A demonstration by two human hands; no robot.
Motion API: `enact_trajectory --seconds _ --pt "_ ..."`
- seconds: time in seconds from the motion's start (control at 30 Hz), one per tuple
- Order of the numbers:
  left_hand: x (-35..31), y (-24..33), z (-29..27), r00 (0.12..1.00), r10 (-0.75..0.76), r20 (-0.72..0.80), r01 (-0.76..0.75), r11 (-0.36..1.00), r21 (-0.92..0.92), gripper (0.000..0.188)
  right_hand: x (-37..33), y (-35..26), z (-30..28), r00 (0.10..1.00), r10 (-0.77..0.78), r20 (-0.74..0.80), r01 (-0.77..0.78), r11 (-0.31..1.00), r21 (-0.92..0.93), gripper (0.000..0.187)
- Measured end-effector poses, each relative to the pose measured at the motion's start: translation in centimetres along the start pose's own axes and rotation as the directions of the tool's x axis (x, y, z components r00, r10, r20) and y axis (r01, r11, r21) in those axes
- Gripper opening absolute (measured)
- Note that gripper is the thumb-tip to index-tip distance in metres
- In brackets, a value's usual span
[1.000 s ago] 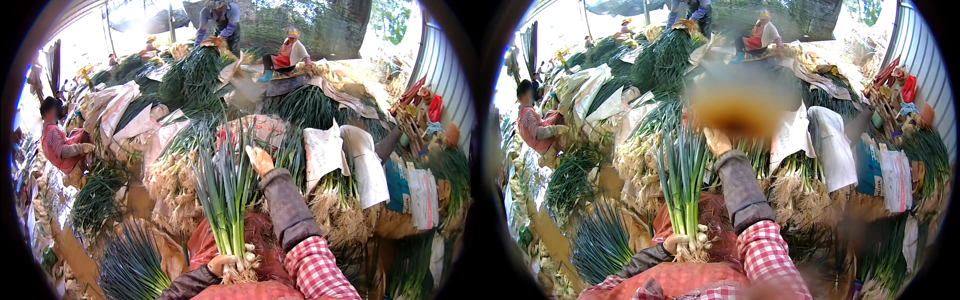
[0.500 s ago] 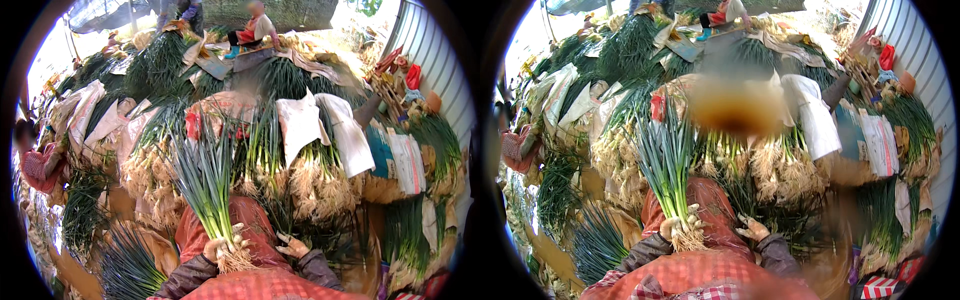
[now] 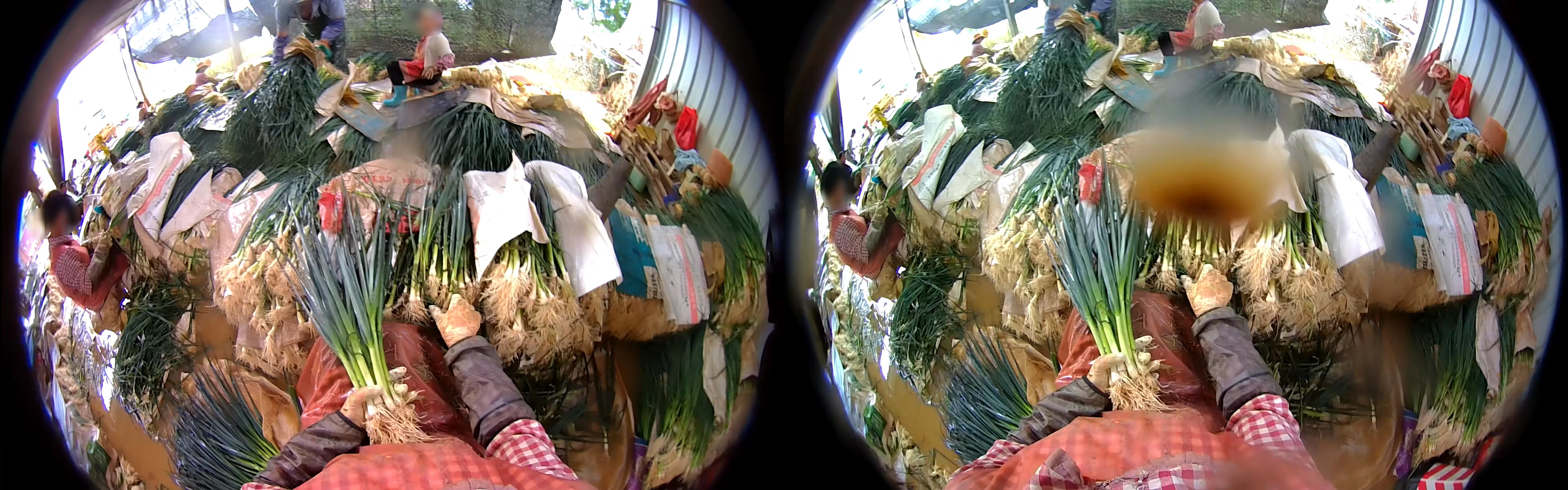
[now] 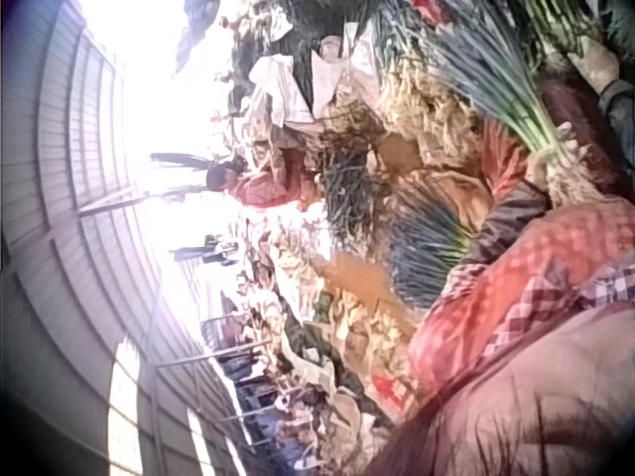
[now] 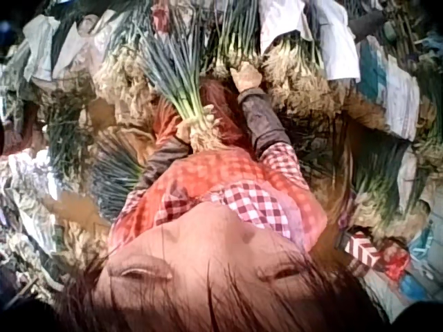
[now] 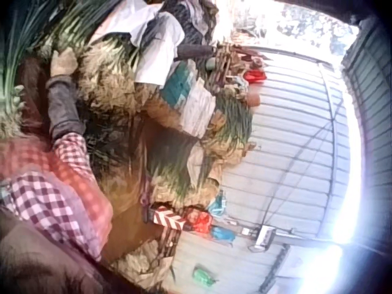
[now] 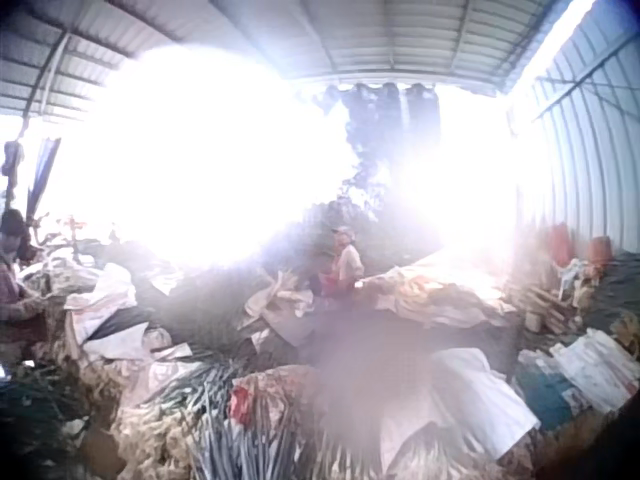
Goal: The person is sitting on the ground and processing a large pile of green onions. They pick up bunches, remove individual stalks, and place them into a red plastic bag. Other people are visible in the background performing similar tasks.
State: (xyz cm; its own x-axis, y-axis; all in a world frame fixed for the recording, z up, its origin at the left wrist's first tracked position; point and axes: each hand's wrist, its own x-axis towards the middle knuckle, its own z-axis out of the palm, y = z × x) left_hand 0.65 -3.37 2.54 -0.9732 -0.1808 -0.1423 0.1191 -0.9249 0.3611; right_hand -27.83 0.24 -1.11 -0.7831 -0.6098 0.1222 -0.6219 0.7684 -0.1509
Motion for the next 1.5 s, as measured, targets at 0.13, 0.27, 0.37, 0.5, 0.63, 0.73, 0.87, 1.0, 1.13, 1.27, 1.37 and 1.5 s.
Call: enact_trajectory --seconds 0.13,0.27,0.37,0.5,0.63,0.73,0.87,1.0,1.13,1.27,1.37,1.5 --pt "-1.6 -0.1 -2.8 0.998 -0.058 0.010 0.058 0.998 -0.014 0.079 2.2 1.1 0.2 0.990 0.110 0.087 -0.138 0.864 0.484 0.031" --pt "-0.2 -0.5 -3.3 0.999 -0.032 0.006 0.031 0.992 0.124 0.079 2.5 7.2 2.1 0.955 0.083 -0.286 0.029 0.930 0.366 0.021" --pt "-0.8 -0.4 -3.5 0.999 -0.051 0.016 0.049 0.995 0.085 0.076 1.1 7.5 1.6 0.967 0.252 0.028 -0.215 0.756 0.619 0.025" --pt "-0.7 -0.1 -2.0 0.995 -0.093 0.044 0.093 0.996 0.009 0.074 1.3 7.4 1.0 0.997 0.072 -0.029 -0.040 0.795 0.605 0.035" --pt "-0.7 -0.3 -2.4 0.995 -0.084 0.048 0.088 0.992 -0.090 0.073 1.7 6.6 -1.4 0.965 -0.012 -0.263 0.095 0.948 0.304 0.037" --pt "-0.8 0.4 -1.4 0.996 -0.077 0.052 0.077 0.997 0.006 0.073 1.8 5.5 -5.5 0.832 0.006 -0.555 0.077 0.989 0.126 0.028" --pt "-0.4 0.2 0.6 1.000 -0.023 -0.017 0.022 0.998 -0.057 0.061 -4.2 1.1 -12.4 0.981 0.144 -0.129 0.034 0.529 0.848 0.027" --pt "2.5 0.4 0.2 0.992 -0.037 -0.122 0.041 0.999 0.023 0.058 -10.4 -2.1 -11.7 0.985 -0.118 0.128 -0.052 0.503 0.863 0.024" --pt "2.7 -1.0 -2.8 0.944 -0.035 -0.328 0.088 0.985 0.148 0.055 -11.6 -1.0 -6.2 0.915 -0.403 0.023 0.216 0.537 0.815 0.030" --pt "3.0 -0.5 -0.9 0.981 -0.036 -0.193 0.052 0.995 0.082 0.057 -9.6 -2.4 -8.3 0.812 -0.391 0.433 -0.474 -0.010 0.880 0.032" --pt "2.8 -0.7 -2.7 0.992 -0.052 -0.114 0.058 0.997 0.044 0.062 -8.2 -2.6 -9.0 0.801 -0.394 0.451 -0.510 -0.054 0.859 0.031" --pt "2.8 -0.2 -0.4 0.998 -0.028 -0.053 0.025 0.998 -0.053 0.065 -7.8 -3.2 -10.7 0.853 -0.474 0.218 -0.122 0.226 0.966 0.038"
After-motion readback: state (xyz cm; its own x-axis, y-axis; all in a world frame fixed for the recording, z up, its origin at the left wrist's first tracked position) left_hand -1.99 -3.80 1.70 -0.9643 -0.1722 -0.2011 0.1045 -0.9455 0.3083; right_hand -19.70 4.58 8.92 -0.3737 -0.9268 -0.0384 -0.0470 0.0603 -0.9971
